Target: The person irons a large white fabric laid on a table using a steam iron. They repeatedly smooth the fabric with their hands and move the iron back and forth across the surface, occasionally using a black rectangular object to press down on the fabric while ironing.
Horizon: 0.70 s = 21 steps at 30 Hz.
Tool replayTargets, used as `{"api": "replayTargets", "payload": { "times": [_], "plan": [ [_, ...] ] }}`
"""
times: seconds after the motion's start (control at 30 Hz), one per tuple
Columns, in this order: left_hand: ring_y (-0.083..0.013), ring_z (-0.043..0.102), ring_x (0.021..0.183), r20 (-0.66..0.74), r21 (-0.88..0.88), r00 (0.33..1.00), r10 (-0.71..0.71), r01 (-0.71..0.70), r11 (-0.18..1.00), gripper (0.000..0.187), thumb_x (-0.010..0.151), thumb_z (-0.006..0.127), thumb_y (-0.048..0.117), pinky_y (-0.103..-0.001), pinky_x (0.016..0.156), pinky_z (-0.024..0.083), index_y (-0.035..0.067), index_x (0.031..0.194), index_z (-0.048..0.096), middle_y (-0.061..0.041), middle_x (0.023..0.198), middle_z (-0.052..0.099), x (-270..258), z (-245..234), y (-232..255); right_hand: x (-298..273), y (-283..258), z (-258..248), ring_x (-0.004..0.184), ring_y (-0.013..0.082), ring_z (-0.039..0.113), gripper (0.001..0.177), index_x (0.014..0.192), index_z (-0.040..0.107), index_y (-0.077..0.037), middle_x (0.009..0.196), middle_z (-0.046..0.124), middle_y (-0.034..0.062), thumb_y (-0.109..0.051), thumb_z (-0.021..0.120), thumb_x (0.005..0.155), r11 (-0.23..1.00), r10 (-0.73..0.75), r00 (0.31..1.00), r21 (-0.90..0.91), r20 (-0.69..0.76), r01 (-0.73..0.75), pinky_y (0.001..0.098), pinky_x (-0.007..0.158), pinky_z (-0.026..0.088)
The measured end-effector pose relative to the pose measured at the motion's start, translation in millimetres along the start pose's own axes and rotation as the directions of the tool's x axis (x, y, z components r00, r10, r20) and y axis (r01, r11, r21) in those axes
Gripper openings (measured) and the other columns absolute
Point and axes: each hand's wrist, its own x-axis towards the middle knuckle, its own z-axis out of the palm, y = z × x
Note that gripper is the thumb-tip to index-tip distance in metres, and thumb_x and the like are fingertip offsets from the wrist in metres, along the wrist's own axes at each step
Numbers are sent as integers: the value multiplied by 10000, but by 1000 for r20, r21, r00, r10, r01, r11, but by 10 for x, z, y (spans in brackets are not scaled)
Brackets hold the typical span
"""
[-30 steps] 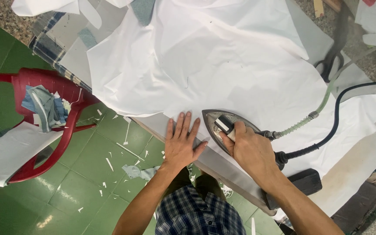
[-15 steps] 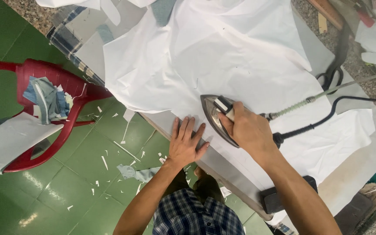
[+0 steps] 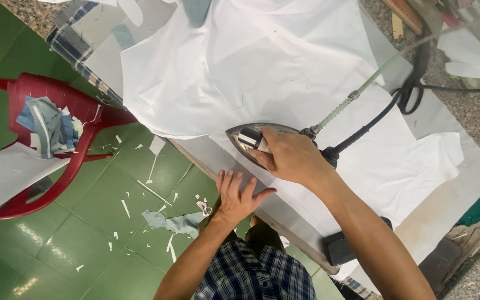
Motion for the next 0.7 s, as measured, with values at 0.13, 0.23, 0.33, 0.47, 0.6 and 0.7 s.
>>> {"api": "replayTargets", "payload": {
  "times": [0.13,0.23,0.33,0.47,0.6,0.7],
  "plan": [
    [-410,279,1468,-68,-26,992,-108,107,994,1132,762,733,699,-622,1178,316,155,1602,204,-220,1530,263,383,158,584,-3,186,72,895,469,717,503,1312,547,0,994,710,260,-356,571,958,959,-73,994,267,-78,92,539,734,597],
    [-462,395,1363,-183,-131,957,-224,203,971,924,803,752,598,-660,1115,342,105,1480,363,-261,1481,317,510,343,841,-44,285,190,987,474,683,553,1399,515,-71,1126,643,207,-395,616,962,943,-66,995,323,-71,86,542,810,591],
    [-507,386,1345,-210,-123,918,-337,318,940,886,751,826,548,-677,1072,366,41,1365,438,-287,1447,322,463,276,1018,-75,182,161,1021,459,673,533,1469,455,-177,1213,570,140,-425,531,1003,970,-74,997,228,-36,80,554,868,575],
    [-437,469,1281,-45,-151,937,-348,338,929,654,874,757,458,-631,1060,361,28,1309,526,-221,1322,437,37,138,1284,-99,41,165,809,454,726,481,1269,466,-62,940,638,187,-482,419,1041,993,-94,990,-81,-107,85,544,726,592],
    [-354,618,1112,150,-219,972,-182,212,952,368,932,719,385,-555,1011,458,53,1086,683,-135,1086,616,-315,64,1433,-132,-42,100,729,411,743,493,1019,503,-69,762,692,182,-559,457,1024,992,-35,996,-123,-81,25,485,622,601],
    [-352,666,1025,122,-253,989,-79,108,961,362,929,722,373,-540,1001,502,32,1050,707,-161,1009,666,-464,82,1428,-194,-25,158,714,413,744,506,992,505,-71,736,692,195,-573,452,1023,985,-68,996,-165,-53,59,487,606,602]
  ]
}}
